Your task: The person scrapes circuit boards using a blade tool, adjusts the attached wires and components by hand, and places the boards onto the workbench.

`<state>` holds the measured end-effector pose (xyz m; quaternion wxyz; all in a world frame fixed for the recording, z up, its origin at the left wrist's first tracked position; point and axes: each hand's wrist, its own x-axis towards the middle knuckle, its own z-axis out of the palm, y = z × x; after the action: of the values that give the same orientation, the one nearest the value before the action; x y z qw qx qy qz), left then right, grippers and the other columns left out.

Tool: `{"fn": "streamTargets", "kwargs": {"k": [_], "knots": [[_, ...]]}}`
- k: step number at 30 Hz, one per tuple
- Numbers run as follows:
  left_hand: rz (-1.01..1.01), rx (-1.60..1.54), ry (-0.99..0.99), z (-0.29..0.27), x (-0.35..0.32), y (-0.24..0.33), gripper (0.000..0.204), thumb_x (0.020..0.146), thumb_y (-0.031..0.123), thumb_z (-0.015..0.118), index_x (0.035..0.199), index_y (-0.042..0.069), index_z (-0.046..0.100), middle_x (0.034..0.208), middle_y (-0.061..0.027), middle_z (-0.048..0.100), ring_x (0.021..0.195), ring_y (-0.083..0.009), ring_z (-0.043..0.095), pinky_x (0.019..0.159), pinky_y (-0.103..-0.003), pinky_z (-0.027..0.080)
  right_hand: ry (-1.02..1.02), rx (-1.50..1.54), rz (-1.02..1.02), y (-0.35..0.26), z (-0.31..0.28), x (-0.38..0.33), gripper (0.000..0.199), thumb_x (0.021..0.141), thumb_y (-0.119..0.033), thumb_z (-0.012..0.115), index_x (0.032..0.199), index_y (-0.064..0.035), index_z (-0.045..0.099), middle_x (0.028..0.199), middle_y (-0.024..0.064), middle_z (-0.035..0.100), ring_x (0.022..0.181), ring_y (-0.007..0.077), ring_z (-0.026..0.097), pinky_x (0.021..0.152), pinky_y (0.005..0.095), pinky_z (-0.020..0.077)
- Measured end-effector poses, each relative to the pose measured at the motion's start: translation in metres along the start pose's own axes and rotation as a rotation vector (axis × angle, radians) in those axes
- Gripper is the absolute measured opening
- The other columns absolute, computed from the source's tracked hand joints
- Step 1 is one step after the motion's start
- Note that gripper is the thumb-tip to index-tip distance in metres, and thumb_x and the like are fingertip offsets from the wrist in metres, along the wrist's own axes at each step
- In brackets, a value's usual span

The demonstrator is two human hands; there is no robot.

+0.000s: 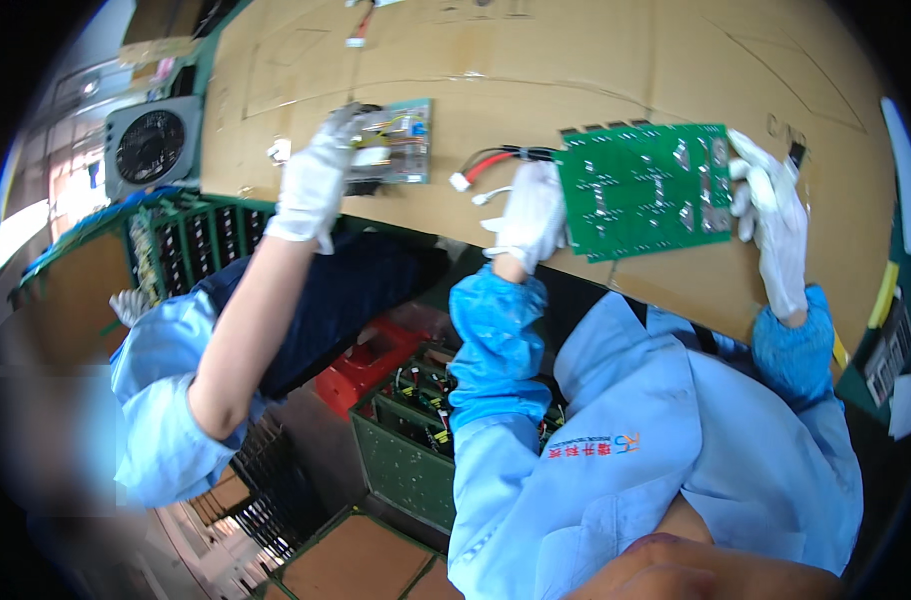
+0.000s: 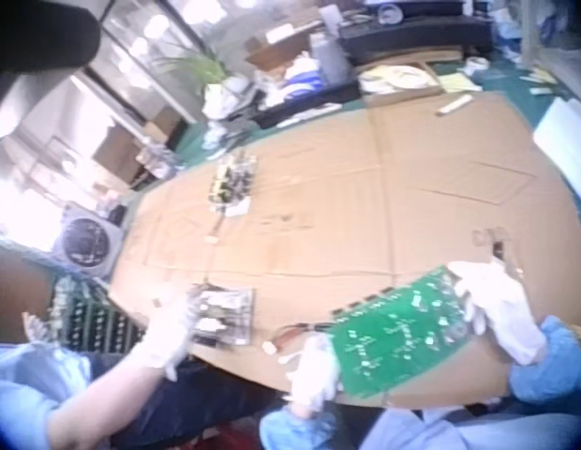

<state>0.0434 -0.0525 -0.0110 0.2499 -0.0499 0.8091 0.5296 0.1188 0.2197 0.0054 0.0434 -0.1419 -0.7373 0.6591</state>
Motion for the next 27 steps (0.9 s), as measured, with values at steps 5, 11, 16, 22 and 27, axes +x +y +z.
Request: {"fn": "streamTargets", "kwargs": {"k": [5, 11, 16, 22, 27], "knots": [[0.635, 0.69, 0.086, -0.005, 0.008, -0.029, 0.015, 0.085, 0.014, 0.053, 0.083, -0.001, 0.057, 0.081, -0.0243, 0.056, 0.08, -0.0411, 0.056, 0.07, -0.049, 0.045, -0.008, -0.042, 0.028, 0.006, 0.0, 0.003, 0.042, 0.104, -0.03, 0.045, 0.134, -0.0037, 0.058, 0.098, 0.0007, 0.058, 0.067, 0.0038, 0.048, 0.049, 0.0173, 0.0352], [0.688, 0.86, 0.156, 0.001, 0.009, -0.038, 0.015, 0.085, 0.015, 0.055, 0.084, 0.0, 0.057, 0.082, -0.0229, 0.056, 0.082, -0.0404, 0.055, 0.069, -0.048, 0.044, 0.023, -0.052, 0.004, 0.013, 0.0, 0.005, 0.042, 0.104, -0.031, 0.044, 0.133, -0.0036, 0.058, 0.093, -0.0005, 0.057, 0.065, 0.0034, 0.047, 0.049, 0.0174, 0.0342], [0.557, 0.685, 0.211, 0.009, 0.007, -0.032, 0.012, 0.08, 0.012, 0.057, 0.084, 0.001, 0.059, 0.082, -0.0195, 0.057, 0.084, -0.038, 0.054, 0.075, -0.045, 0.044, 0.021, -0.072, 0.013, 0.014, 0.0, 0.007, 0.041, 0.104, -0.031, 0.046, 0.132, -0.0032, 0.058, 0.089, -0.0004, 0.056, 0.063, 0.0032, 0.046, 0.049, 0.0182, 0.033], [0.574, 0.666, 0.227, 0.01, 0.0, -0.019, 0.023, 0.094, 0.019, 0.05, 0.087, -0.002, 0.057, 0.083, -0.0208, 0.055, 0.082, -0.0388, 0.054, 0.074, -0.046, 0.044, 0.092, -0.103, -0.009, 0.006, 0.016, 0.005, 0.043, 0.105, -0.035, 0.045, 0.129, -0.0028, 0.06, 0.076, -0.0022, 0.052, 0.057, 0.003, 0.04, 0.049, 0.0202, 0.0285], [0.559, 0.567, 0.238, 0.012, -0.004, -0.016, 0.022, 0.094, 0.019, 0.051, 0.09, -0.002, 0.057, 0.086, -0.0196, 0.056, 0.085, -0.0375, 0.054, 0.076, -0.046, 0.044, 0.118, -0.163, 0.018, -0.005, 0.019, 0.012, 0.046, 0.105, -0.039, 0.045, 0.127, -0.0037, 0.062, 0.076, -0.0034, 0.051, 0.058, 0.0031, 0.036, 0.049, 0.021, 0.0265]]}}
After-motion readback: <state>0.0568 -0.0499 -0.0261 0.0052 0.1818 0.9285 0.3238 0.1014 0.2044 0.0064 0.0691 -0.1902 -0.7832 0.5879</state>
